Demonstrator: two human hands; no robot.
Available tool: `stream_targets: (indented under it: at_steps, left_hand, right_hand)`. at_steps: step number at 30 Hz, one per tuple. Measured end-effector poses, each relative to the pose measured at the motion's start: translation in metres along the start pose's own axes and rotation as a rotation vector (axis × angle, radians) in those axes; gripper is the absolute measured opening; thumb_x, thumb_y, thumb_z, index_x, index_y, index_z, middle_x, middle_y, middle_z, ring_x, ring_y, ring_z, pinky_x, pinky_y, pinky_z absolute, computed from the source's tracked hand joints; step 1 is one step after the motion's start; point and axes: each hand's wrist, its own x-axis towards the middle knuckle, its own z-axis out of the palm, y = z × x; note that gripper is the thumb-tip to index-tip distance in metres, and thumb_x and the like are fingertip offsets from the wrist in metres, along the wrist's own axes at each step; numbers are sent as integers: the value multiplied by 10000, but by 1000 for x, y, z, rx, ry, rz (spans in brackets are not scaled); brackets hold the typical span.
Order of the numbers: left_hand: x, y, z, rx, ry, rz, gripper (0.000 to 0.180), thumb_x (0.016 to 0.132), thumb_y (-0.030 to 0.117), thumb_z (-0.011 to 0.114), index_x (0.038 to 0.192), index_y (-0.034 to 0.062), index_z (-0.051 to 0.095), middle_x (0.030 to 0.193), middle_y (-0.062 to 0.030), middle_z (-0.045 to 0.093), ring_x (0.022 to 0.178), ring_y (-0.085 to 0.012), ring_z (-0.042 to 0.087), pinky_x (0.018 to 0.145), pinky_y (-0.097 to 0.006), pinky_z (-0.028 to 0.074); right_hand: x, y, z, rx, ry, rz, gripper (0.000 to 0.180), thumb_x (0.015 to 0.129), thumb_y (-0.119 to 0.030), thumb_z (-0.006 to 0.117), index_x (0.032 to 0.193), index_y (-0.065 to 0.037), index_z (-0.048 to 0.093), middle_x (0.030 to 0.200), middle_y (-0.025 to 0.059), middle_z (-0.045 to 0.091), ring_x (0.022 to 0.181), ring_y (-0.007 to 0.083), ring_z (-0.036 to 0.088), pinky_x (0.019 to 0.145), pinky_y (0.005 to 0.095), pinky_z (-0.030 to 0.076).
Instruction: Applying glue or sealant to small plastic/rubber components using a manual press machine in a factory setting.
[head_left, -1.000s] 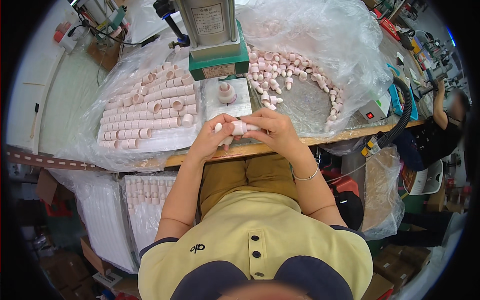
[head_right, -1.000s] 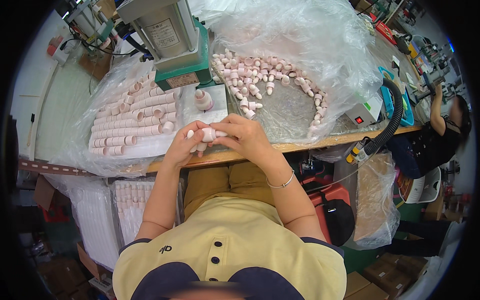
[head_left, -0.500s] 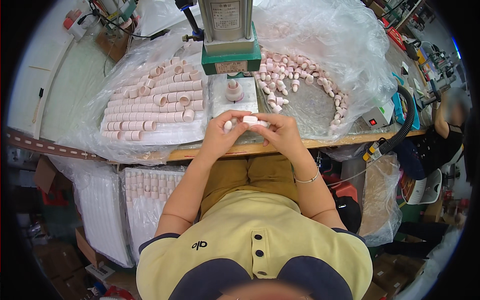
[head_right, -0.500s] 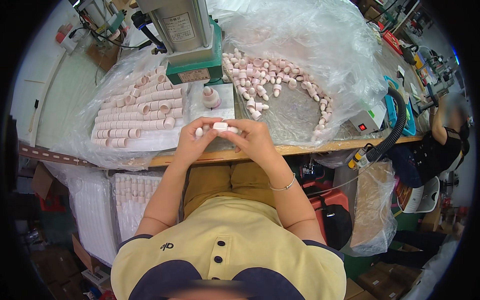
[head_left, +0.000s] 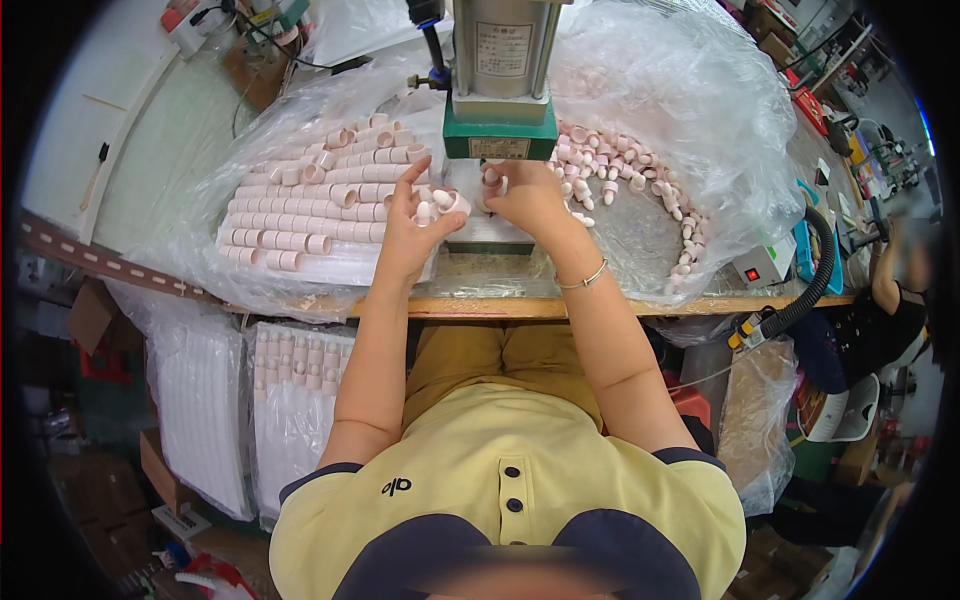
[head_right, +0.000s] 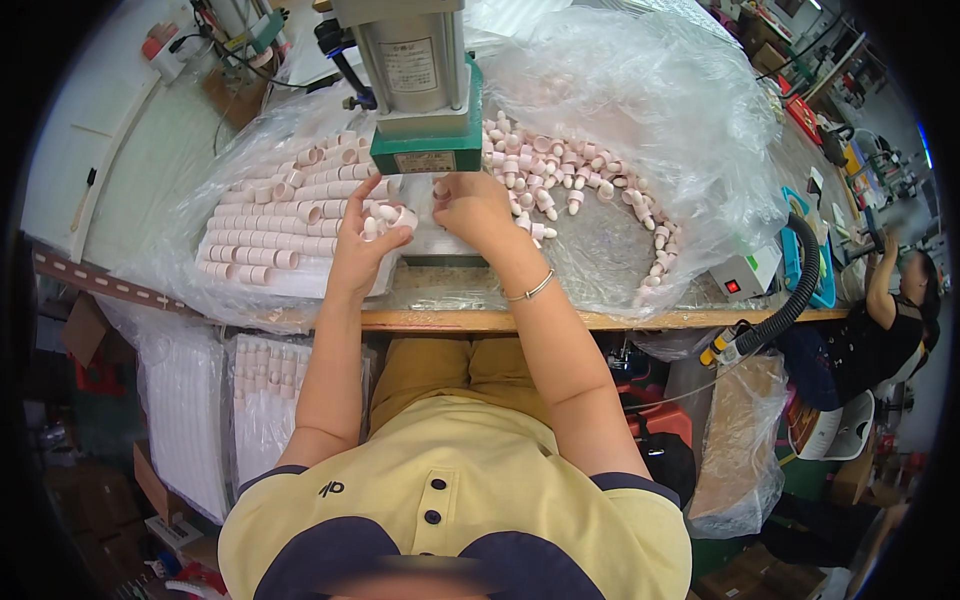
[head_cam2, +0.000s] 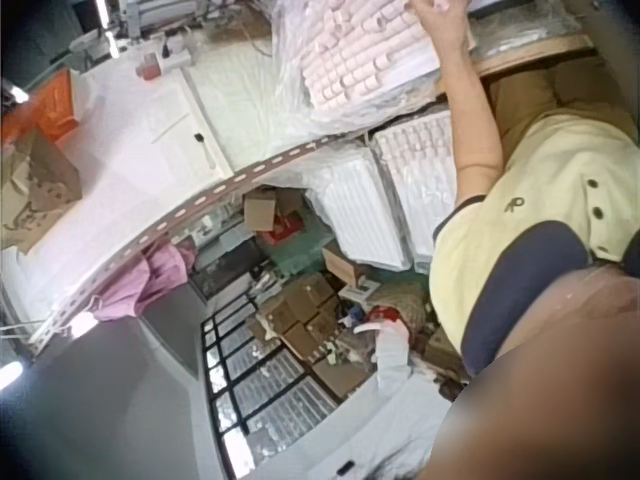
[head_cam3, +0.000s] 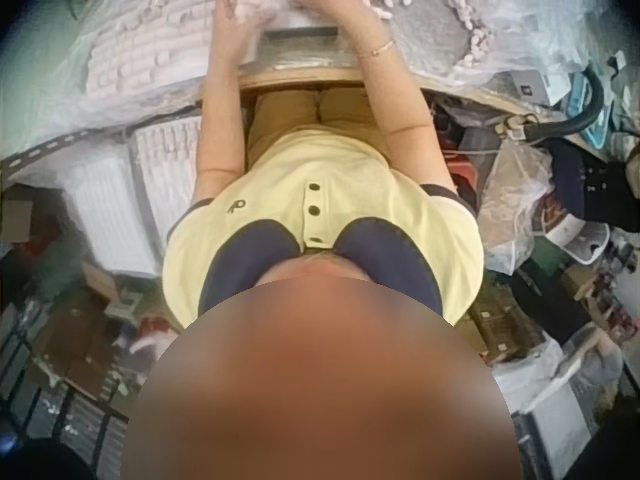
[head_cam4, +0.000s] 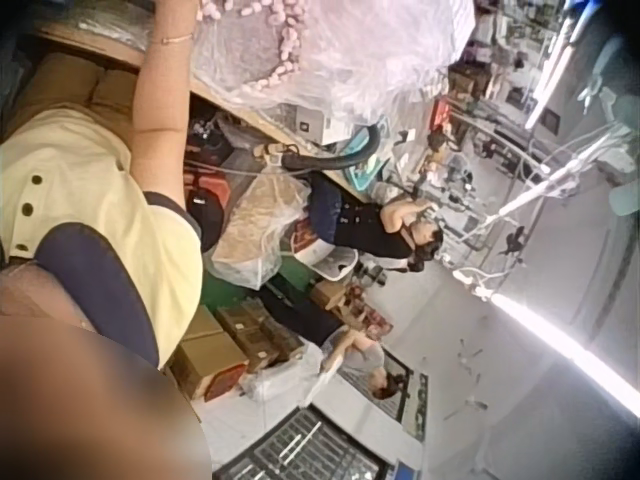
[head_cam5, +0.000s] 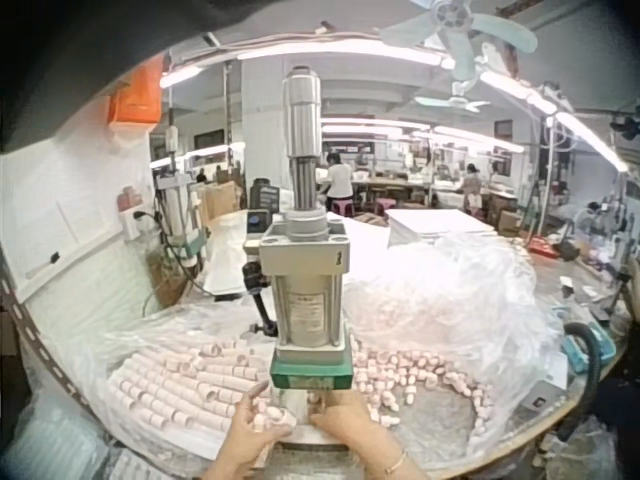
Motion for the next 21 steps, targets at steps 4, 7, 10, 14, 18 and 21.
stream_targets:
  at_steps: [4, 7, 10, 14, 18, 21]
  left_hand:
    - [-21, 9, 6, -168, -54, -131, 781, 752, 0, 682, 1407, 89, 266, 1047, -53, 531, 900, -127, 563, 716, -257, 519]
    - [-29, 2, 10, -237, -115, -117, 854, 724, 4, 726, 1417, 88, 235, 1029, -66, 530, 906, -135, 559, 809, -263, 469]
    - [-40, 5, 27, -89, -198, -117, 885, 727, 22, 736, 1431, 97, 204, 1045, -68, 521, 923, -135, 547, 820, -263, 459]
    - [-53, -4, 62, -79, -433, -206, 926, 734, 46, 743, 1452, 125, 164, 1069, -91, 544, 915, -122, 551, 790, -262, 473]
    - [-65, -20, 115, -152, -596, -419, 905, 719, 17, 726, 1450, 136, 206, 1006, -83, 610, 846, -129, 593, 717, -262, 508]
    - [-77, -42, 159, -121, -736, -543, 906, 701, -19, 728, 1440, 125, 225, 1001, -87, 609, 867, -137, 601, 722, -278, 522]
  right_hand:
    - [-7, 21, 16, 111, 276, -96, 379, 634, -228, 740, 980, -94, 666, 897, 94, 676, 767, 283, 636, 690, 356, 507]
    - [-29, 23, 11, 137, 352, -147, 448, 644, -231, 781, 1044, -81, 647, 918, 96, 669, 757, 206, 623, 669, 290, 490]
    - [-67, 27, -5, 182, 411, -87, 348, 741, -206, 752, 1034, -50, 651, 856, 55, 646, 728, 92, 554, 628, 217, 443]
    - [-131, 36, -19, 970, 15, 48, 215, 880, -154, 627, 1005, 19, 649, 860, -11, 624, 762, 37, 521, 595, 207, 422]
    - [-187, 76, -22, 904, 8, 265, 229, 848, -111, 657, 1028, 30, 646, 865, 16, 636, 732, 57, 550, 646, 197, 444]
    - [-229, 100, -27, 1049, 283, 358, 221, 792, -141, 721, 952, 6, 681, 712, -31, 602, 599, 11, 449, 524, 163, 346]
